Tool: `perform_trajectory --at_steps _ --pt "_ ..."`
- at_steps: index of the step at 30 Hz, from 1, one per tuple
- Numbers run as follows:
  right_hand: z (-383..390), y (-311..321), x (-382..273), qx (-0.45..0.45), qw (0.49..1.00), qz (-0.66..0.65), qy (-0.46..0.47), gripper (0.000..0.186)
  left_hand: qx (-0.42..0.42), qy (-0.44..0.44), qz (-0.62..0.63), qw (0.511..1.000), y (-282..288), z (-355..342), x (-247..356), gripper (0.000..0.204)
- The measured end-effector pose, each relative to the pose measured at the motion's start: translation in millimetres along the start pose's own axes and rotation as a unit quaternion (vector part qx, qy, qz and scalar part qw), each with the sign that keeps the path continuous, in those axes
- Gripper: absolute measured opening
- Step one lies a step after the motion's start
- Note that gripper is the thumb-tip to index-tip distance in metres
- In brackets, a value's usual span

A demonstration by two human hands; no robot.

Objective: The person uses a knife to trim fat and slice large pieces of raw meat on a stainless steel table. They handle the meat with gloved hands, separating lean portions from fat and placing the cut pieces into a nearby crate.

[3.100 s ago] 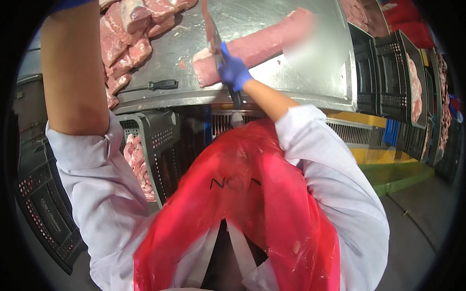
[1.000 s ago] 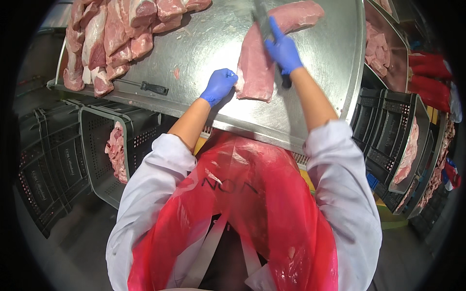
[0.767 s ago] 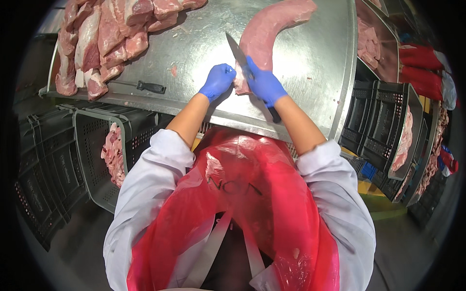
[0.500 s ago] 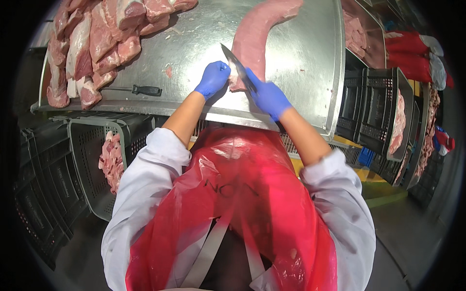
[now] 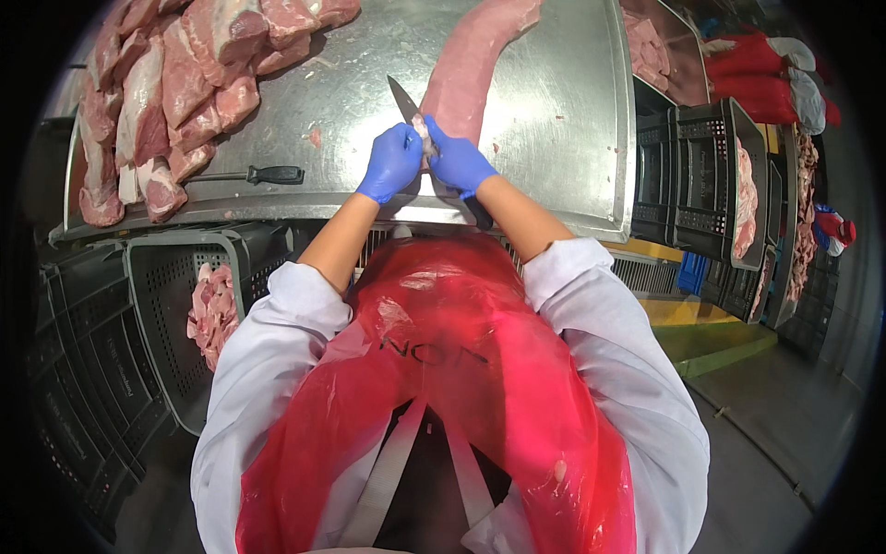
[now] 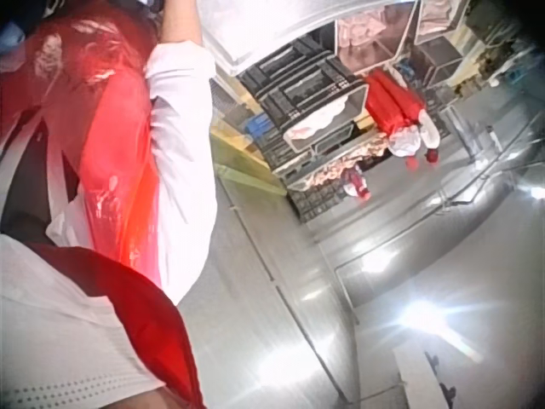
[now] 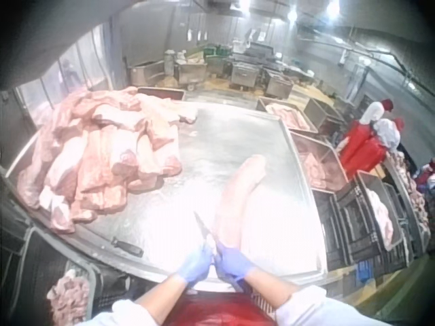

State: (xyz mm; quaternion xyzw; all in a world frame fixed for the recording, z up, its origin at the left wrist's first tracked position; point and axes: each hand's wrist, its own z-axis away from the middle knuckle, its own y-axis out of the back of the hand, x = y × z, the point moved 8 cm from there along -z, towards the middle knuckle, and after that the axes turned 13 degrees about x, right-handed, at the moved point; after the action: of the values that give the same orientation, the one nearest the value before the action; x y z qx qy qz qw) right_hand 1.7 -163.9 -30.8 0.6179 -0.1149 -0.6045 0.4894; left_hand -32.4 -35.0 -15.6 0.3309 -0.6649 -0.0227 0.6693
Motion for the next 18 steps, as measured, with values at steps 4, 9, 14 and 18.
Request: perform_trajectory --at_steps 4,9,14,18 --pt "105.2 7.8 5.1 -0.068 0.997 -0.016 0.021 0.076 0.072 0.074 0.068 0.992 42.2 5.5 -22.0 0.033" --pt "118.2 1.3 -29.4 -0.103 0.982 -0.074 0.139 0.078 0.18 -0.073 0.102 0.976 153.0 20.5 39.1 0.011" --pt "104.5 35.9 -33.9 -0.12 0.97 -0.203 -0.054 0.077 0.239 0.077 0.069 0.966 365.6 82.2 27.1 0.007" --pt "124.7 78.8 36.2 -0.036 0.959 -0.248 -0.133 0.079 0.04 0.224 -0.512 0.828 472.0 154.4 -55.8 0.025"
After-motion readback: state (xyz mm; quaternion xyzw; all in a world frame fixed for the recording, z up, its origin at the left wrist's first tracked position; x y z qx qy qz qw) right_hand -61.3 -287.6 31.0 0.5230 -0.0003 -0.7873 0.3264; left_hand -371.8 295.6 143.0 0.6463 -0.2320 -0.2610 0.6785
